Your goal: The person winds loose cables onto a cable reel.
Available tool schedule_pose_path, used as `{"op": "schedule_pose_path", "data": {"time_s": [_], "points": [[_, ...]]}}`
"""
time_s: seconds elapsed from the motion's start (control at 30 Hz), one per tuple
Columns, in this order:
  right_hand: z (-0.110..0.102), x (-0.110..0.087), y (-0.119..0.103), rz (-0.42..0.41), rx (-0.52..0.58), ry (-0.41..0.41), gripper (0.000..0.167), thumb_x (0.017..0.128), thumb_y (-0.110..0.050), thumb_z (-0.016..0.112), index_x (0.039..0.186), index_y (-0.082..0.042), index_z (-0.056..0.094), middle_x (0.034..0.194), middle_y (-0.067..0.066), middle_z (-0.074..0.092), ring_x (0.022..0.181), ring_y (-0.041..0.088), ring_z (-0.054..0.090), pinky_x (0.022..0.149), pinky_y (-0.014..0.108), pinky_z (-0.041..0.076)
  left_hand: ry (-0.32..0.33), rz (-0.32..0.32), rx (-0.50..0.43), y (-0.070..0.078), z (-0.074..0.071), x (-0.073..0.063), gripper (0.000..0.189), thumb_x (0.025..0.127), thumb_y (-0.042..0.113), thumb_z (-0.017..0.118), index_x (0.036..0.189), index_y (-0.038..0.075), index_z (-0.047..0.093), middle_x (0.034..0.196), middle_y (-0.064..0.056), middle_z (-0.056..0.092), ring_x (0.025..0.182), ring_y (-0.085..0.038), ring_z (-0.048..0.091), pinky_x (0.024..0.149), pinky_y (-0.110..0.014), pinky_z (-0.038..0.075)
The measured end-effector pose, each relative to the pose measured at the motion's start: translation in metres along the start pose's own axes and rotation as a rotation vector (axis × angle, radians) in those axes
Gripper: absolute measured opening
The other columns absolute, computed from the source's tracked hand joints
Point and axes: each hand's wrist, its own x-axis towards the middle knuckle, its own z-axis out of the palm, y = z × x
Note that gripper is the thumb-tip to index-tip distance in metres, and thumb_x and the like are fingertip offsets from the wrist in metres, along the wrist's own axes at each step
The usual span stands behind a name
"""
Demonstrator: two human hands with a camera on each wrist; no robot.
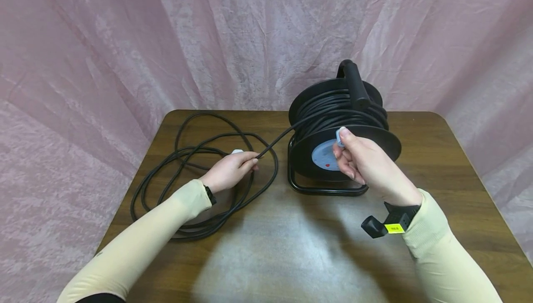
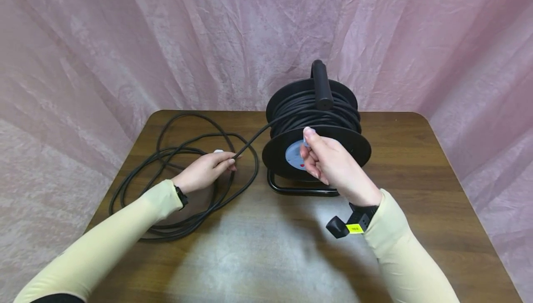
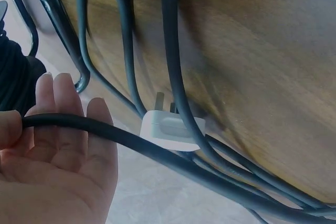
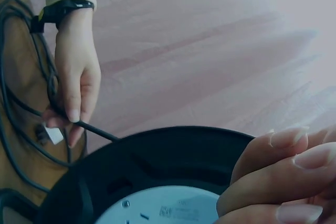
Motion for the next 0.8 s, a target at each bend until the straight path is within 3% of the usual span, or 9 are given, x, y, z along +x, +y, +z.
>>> {"op": "schedule_pose_path", "data": {"time_s": [0.57,0.8], "points": [[-0.029,-0.018,0.008,0.000,0.028,0.036,0.058,0.112,-0.048,0.035,0.095,0.006,0.049,0.060,0.005,0.044,0.048,0.020,0.033,0.039,0.039,0.021,-0.002,0.021,-0.008,-0.003,0.002,0.000,0.035,0.111,0.021,0.050,0.140,0.006,0.061,0.112,-0.006,0.074,0.107,-0.017,0.069,0.095,-0.040,0.051],[-0.038,-0.025,0.011,0.007,-0.061,0.061,0.057,0.112,-0.048,0.032,0.094,0.001,0.052,0.059,0.006,0.044,0.045,0.021,0.033,0.038,0.039,0.025,-0.005,0.029,0.001,-0.004,0.003,0.000,0.035,0.110,0.022,0.050,0.140,0.008,0.062,0.108,-0.005,0.075,0.105,-0.017,0.068,0.092,-0.039,0.052]]}}
